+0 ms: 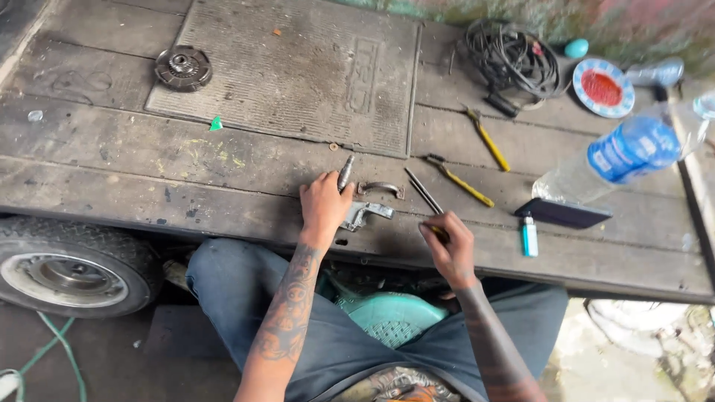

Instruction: The person uses a yellow utility knife to scrape and clean a metal mechanical part held in their left hand. They then use a metal file to smooth the edges of the part. Finally, they use a small metal tool to adjust or clean a small component within the part.

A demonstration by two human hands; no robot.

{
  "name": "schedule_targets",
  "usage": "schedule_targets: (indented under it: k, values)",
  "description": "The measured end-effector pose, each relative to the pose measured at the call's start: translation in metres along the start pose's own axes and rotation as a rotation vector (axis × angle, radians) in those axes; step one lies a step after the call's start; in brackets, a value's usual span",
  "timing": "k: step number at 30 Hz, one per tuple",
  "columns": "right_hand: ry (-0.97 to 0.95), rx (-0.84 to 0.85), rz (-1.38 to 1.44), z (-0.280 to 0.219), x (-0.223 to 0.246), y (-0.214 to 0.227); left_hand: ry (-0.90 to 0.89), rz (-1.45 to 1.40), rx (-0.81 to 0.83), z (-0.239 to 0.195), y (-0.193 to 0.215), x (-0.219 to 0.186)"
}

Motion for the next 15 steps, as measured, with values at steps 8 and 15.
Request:
schedule_targets:
  k: [8,15]
  values:
    - [-0.228,0.108,-0.03,0.031,-0.033,-0.026,0.003,0.053,-0.03,0.004,0.0,0.001]
    - [-0.386,0.215,0.077,0.043,-0.056,-0.032,-0.352,0.219,-0.265,-0.009,0.026,-0.043]
Point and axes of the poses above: each hand's wrist, its own z-axis towards the middle knuckle, its own y-axis out of the back of the hand, x = y × z, the point moved 6 cm from there along z, towards the middle knuckle, and after that the axes turned 10 degrees about -y, right-handed, at the moved point
